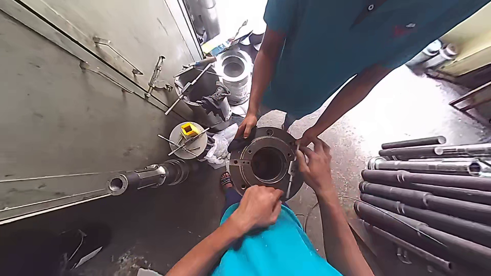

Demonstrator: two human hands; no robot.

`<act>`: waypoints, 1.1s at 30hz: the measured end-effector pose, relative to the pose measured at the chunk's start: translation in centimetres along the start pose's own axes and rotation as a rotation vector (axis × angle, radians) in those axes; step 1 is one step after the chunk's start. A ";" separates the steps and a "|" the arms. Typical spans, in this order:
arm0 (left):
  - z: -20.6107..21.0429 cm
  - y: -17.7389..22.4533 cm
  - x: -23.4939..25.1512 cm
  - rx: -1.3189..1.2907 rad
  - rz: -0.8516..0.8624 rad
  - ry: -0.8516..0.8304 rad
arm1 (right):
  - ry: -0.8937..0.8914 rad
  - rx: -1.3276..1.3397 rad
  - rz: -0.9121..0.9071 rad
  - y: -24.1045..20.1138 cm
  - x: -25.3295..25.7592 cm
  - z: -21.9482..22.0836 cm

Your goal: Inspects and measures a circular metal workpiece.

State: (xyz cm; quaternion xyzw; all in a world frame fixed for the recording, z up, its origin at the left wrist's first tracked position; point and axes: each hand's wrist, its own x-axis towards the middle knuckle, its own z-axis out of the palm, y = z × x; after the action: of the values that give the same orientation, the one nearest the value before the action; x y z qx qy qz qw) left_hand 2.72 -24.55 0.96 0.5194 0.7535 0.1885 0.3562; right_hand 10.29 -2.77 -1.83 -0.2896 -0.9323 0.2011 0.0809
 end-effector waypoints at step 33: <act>2.3 -8.5 -1.6 0.026 -0.152 0.813 | -0.272 -0.109 -0.612 2.6 -4.1 -2.4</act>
State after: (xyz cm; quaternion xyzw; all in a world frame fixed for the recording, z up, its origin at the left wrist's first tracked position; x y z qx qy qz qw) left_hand -0.78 -29.49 -5.61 0.3500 0.8714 0.3419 0.0361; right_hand 15.62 -2.35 -0.86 0.0292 -0.9876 0.1543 -0.0030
